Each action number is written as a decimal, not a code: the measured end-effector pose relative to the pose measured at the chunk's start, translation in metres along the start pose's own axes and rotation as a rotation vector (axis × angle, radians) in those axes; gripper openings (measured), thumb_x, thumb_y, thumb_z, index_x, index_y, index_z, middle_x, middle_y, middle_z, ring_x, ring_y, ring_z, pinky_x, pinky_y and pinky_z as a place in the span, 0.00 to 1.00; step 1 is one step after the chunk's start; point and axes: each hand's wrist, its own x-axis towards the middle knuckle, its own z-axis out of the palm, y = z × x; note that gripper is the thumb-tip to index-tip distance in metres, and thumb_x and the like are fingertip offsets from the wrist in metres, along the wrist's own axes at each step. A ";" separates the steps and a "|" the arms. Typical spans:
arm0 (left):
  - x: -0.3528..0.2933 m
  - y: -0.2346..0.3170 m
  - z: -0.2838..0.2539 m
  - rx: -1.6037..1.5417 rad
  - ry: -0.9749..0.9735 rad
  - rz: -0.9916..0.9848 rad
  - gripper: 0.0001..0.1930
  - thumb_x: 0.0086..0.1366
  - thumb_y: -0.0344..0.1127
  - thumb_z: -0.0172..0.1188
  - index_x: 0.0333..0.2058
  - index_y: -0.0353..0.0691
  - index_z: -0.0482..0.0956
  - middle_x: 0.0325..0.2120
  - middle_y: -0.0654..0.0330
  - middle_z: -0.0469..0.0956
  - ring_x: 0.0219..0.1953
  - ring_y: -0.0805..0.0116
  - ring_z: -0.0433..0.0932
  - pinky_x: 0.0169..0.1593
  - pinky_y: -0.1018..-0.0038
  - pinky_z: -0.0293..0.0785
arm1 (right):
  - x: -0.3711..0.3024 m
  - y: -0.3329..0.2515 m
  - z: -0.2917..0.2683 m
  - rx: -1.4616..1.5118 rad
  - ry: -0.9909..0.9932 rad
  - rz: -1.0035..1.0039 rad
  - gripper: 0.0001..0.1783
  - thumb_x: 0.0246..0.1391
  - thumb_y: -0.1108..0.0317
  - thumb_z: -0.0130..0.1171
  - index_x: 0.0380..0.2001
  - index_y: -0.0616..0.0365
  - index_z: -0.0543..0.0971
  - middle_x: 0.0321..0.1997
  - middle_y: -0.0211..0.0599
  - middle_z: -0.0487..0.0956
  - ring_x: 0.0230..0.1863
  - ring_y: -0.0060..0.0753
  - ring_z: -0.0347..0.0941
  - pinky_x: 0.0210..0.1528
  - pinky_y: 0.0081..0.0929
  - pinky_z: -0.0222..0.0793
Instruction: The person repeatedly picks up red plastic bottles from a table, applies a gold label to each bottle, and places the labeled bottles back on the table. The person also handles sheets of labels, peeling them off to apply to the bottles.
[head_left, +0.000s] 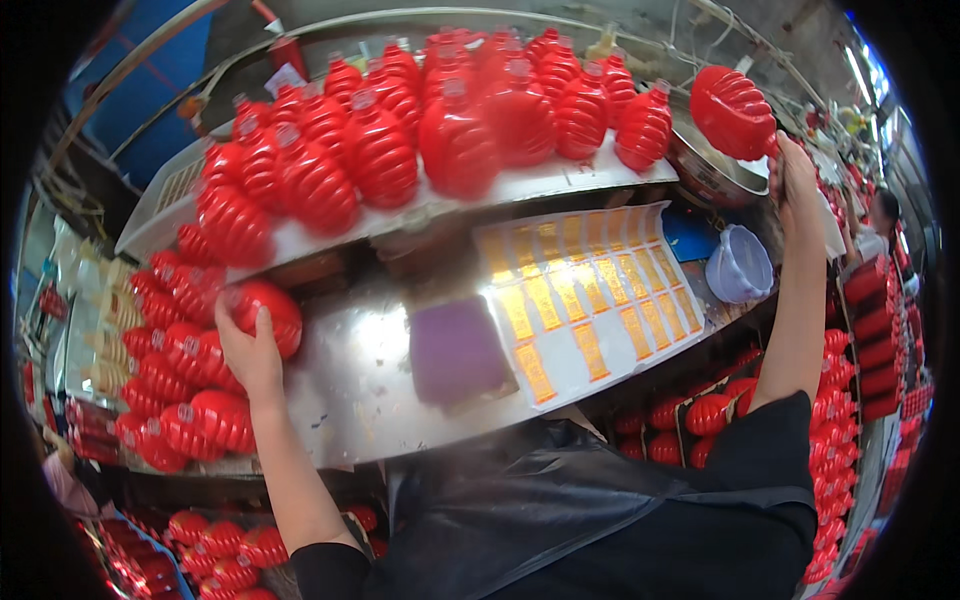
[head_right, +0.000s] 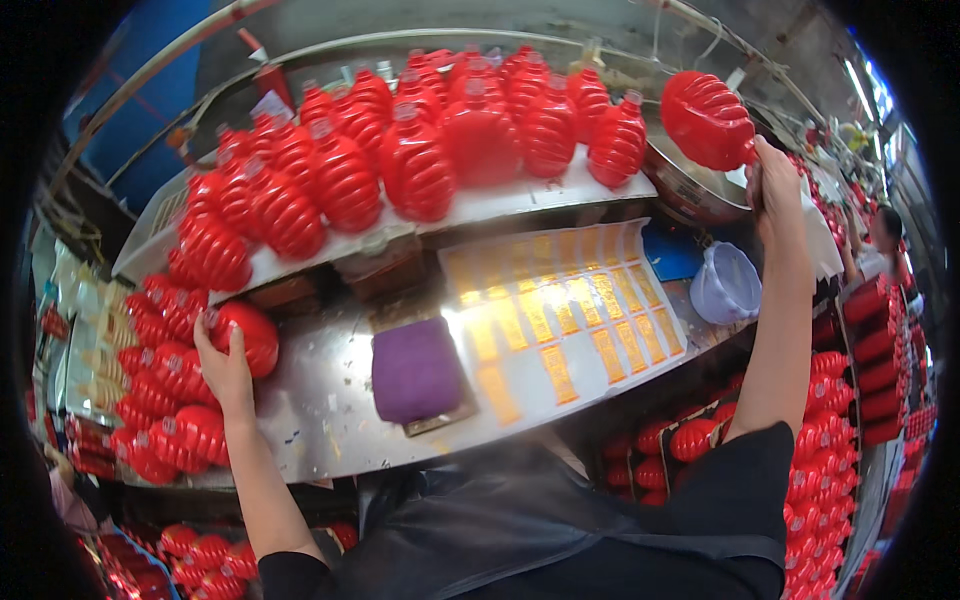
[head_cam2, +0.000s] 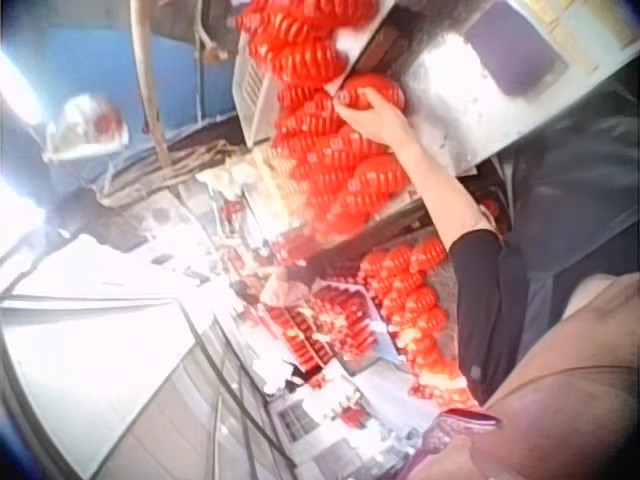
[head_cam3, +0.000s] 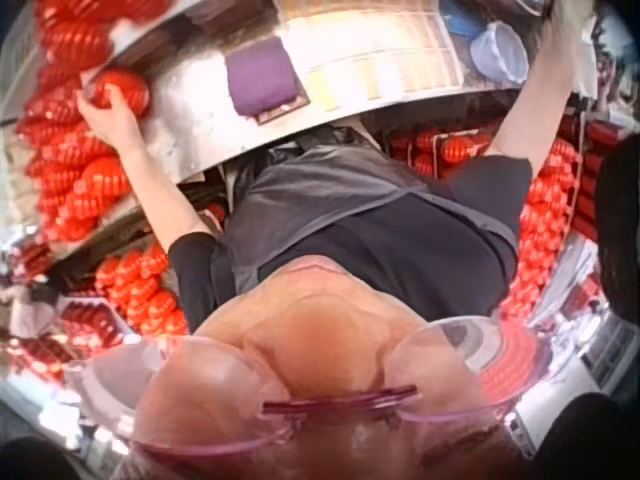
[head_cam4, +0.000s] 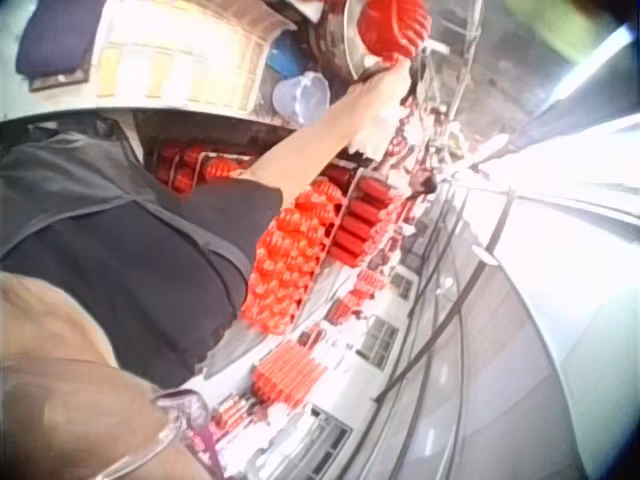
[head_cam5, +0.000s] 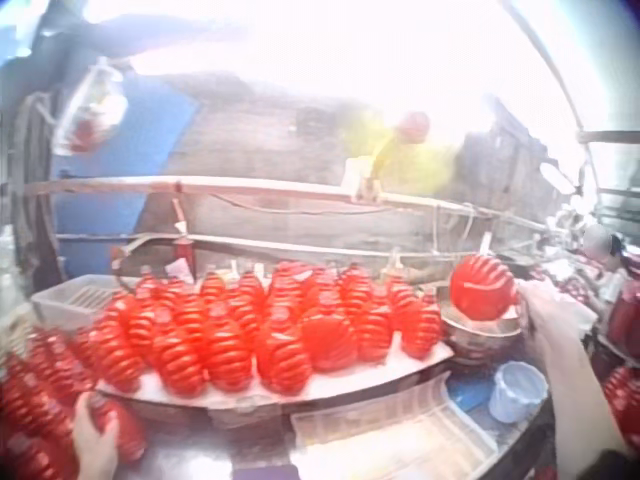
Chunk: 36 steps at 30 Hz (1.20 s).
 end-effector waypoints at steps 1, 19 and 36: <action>0.007 -0.003 0.007 0.061 0.015 0.008 0.33 0.66 0.33 0.66 0.67 0.31 0.66 0.64 0.41 0.72 0.66 0.44 0.70 0.70 0.59 0.63 | 0.025 0.015 -0.008 -0.037 -0.007 0.015 0.19 0.71 0.57 0.54 0.24 0.50 0.76 0.14 0.22 0.67 0.11 0.19 0.59 0.13 0.22 0.49; -0.022 0.017 0.011 0.073 0.164 -0.038 0.29 0.70 0.29 0.60 0.68 0.31 0.64 0.67 0.47 0.68 0.68 0.53 0.69 0.72 0.59 0.61 | 0.154 0.125 -0.006 -1.345 -0.256 0.120 0.22 0.45 0.58 0.68 0.37 0.68 0.86 0.39 0.59 0.86 0.43 0.56 0.85 0.45 0.45 0.79; -0.072 0.141 0.039 -0.128 -0.210 0.438 0.12 0.61 0.19 0.62 0.44 0.34 0.83 0.52 0.49 0.81 0.56 0.51 0.79 0.61 0.62 0.73 | 0.146 0.118 -0.036 -0.223 0.204 0.277 0.19 0.56 0.60 0.58 0.14 0.57 0.77 0.13 0.33 0.72 0.11 0.26 0.65 0.14 0.28 0.53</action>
